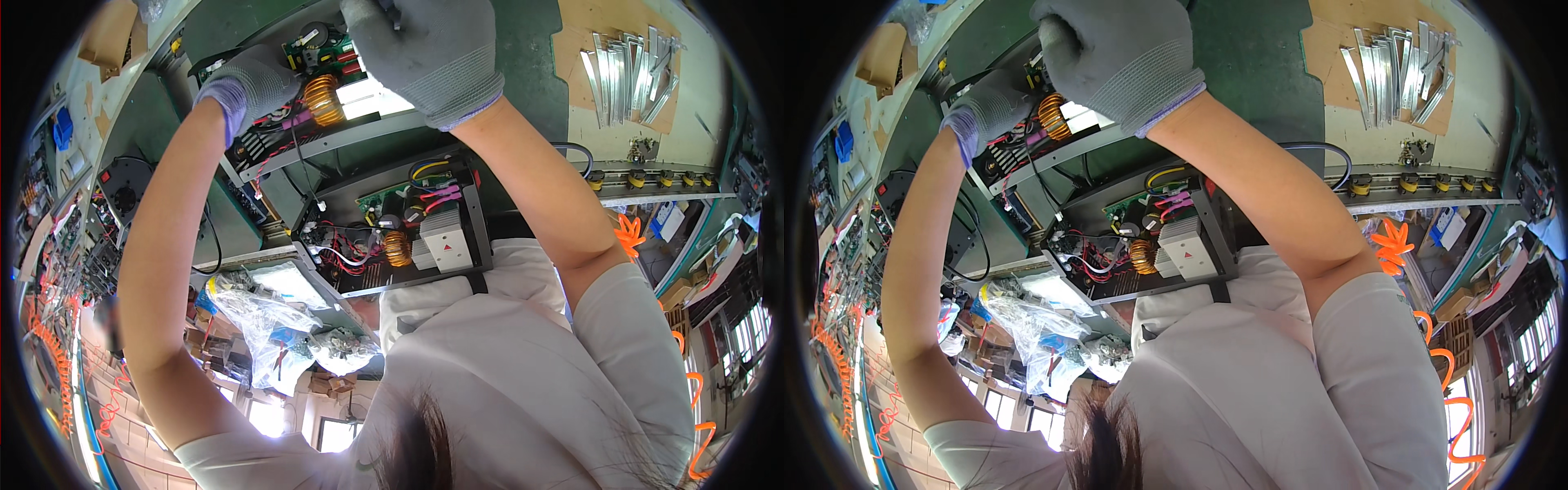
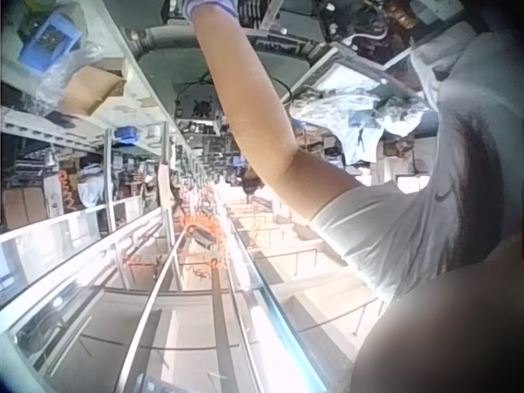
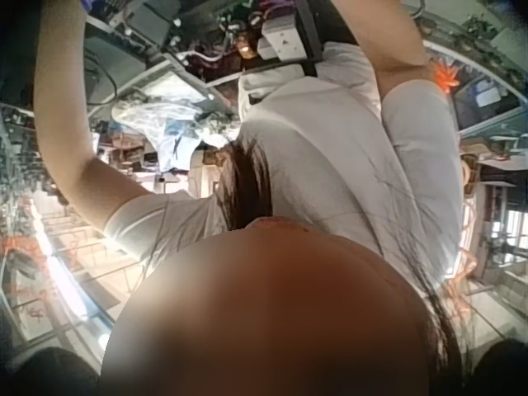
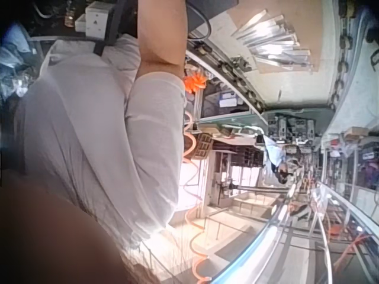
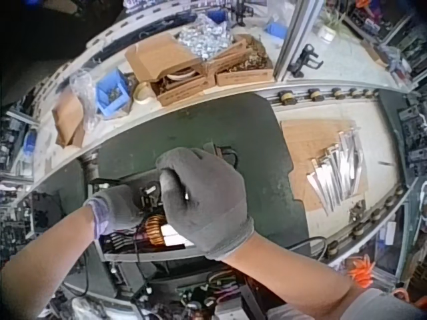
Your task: Assembling and wiring electronic components inside an inverter chassis using manual dexterity and an electric screwdriver.
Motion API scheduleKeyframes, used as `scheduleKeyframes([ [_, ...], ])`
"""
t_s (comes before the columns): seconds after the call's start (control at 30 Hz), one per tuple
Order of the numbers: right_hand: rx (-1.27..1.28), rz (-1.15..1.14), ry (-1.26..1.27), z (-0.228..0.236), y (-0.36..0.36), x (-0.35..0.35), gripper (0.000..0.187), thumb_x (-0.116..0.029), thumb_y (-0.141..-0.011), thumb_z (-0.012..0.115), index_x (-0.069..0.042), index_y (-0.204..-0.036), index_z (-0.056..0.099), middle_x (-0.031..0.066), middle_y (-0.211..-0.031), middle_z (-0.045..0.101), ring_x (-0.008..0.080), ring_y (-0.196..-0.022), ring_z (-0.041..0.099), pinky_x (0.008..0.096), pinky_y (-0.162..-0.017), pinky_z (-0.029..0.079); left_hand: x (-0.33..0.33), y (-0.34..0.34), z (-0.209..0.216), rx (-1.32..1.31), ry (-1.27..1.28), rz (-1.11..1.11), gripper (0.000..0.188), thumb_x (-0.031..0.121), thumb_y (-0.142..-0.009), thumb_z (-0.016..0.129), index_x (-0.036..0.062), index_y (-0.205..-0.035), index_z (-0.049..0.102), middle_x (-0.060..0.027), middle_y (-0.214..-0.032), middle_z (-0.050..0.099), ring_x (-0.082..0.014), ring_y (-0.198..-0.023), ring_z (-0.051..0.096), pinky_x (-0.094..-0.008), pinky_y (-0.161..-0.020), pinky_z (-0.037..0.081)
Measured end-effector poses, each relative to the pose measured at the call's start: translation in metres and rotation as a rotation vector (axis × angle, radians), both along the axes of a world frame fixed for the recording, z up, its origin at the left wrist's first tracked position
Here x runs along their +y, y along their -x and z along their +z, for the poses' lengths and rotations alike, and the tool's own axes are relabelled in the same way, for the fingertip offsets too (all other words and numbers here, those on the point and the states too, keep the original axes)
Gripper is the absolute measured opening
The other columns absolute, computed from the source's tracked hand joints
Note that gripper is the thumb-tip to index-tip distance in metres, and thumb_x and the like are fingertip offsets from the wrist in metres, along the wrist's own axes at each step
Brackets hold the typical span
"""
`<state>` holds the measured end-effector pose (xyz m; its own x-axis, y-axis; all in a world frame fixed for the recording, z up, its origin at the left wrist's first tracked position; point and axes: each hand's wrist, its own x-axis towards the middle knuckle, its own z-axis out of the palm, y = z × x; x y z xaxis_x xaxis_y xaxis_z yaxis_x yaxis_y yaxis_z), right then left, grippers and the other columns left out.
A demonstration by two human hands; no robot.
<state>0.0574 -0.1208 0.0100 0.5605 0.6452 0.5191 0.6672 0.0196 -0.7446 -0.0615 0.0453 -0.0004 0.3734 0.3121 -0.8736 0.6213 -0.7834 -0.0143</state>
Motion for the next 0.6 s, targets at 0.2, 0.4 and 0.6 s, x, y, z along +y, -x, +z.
scheduleKeyframes([
  [0.2, 0.137, 0.012, -0.038, 0.003, 0.001, -0.006, 0.007, -0.007, -0.086, 0.062, -0.007, -0.092, 0.063, 0.0134, -0.083, 0.065, 0.0359, -0.078, 0.064, 0.0425, -0.067, 0.052, -0.002, -0.001, 0.001, 0.053, -0.048, -0.014, 0.032, 0.022, -0.085, 0.062, -0.0016, -0.105, 0.071, -0.0207, -0.096, 0.073, -0.0322, -0.090, 0.071, -0.0403, -0.081, 0.055],
  [0.4, 0.050, 0.021, 0.004, 0.011, 0.001, -0.004, 0.007, -0.007, -0.085, 0.061, -0.007, -0.092, 0.063, 0.0137, -0.083, 0.065, 0.0363, -0.078, 0.064, 0.0427, -0.068, 0.052, -0.009, 0.004, 0.006, -0.005, -0.207, -0.082, 0.035, 0.025, -0.083, 0.067, 0.0021, -0.108, 0.073, -0.0214, -0.104, 0.072, -0.0351, -0.097, 0.071, -0.0409, -0.085, 0.057],
  [0.6, 0.012, 0.046, -0.080, 0.004, 0.002, 0.001, 0.006, -0.007, -0.084, 0.061, -0.007, -0.090, 0.062, 0.0137, -0.083, 0.065, 0.0364, -0.079, 0.064, 0.0431, -0.069, 0.051, -0.011, 0.001, 0.009, 0.000, -0.224, -0.064, 0.039, 0.029, -0.082, 0.069, 0.0031, -0.111, 0.072, -0.0218, -0.106, 0.072, -0.0360, -0.097, 0.071, -0.0417, -0.086, 0.056],
])
